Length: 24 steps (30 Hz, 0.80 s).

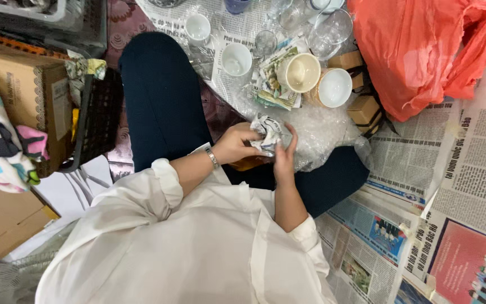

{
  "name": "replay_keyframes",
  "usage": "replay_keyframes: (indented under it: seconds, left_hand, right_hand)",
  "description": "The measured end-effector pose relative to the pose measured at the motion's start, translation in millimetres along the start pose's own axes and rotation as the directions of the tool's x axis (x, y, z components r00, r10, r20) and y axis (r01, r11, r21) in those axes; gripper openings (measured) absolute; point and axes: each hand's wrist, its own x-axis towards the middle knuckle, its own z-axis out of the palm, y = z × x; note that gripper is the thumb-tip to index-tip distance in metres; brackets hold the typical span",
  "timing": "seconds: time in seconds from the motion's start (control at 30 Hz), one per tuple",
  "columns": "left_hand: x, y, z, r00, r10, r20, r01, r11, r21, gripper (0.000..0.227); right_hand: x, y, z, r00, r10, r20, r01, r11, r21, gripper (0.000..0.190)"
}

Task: The person sits on the floor and wraps small items, including a glass and a ceramic bowl, using sheets of newspaper. They fold the newspaper around each item and place the wrapped bundles into a nearby basket.

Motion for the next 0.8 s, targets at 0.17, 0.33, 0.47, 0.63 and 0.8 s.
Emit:
replay_keyframes:
  seconds: [0.17, 0.33, 0.47, 0.63, 0.8]
  left_hand:
    - [-6, 1, 4, 0.997, 0.039, 0.07, -0.038, 0.999, -0.014, 0.044]
    - [-3, -5, -1, 0.933, -0.227, 0.281, 0.35, 0.761, -0.546, 0.054]
    - [-10, -18, 7, 0.861, -0.272, 0.429, 0.503, 0.579, -0.642, 0.051]
    - [-13, -28, 15, 0.927, -0.257, 0.273, 0.375, 0.637, -0.673, 0.046]
    - [-5, -31, 16, 0.908, -0.358, 0.219, 0.397, 0.566, -0.722, 0.04]
  right_hand:
    - [-11, -17, 3, 0.964, -0.264, 0.044, 0.267, 0.959, -0.093, 0.068]
    - [-6, -22, 11, 0.916, -0.388, 0.101, 0.401, 0.889, -0.222, 0.075]
    - [-10, -19, 4, 0.861, -0.479, 0.17, 0.508, 0.793, -0.337, 0.074]
    - [-11, -15, 11, 0.925, -0.365, 0.106, 0.379, 0.911, -0.166, 0.07]
    - [-10, -22, 23, 0.897, -0.441, 0.044, 0.438, 0.868, -0.235, 0.07]
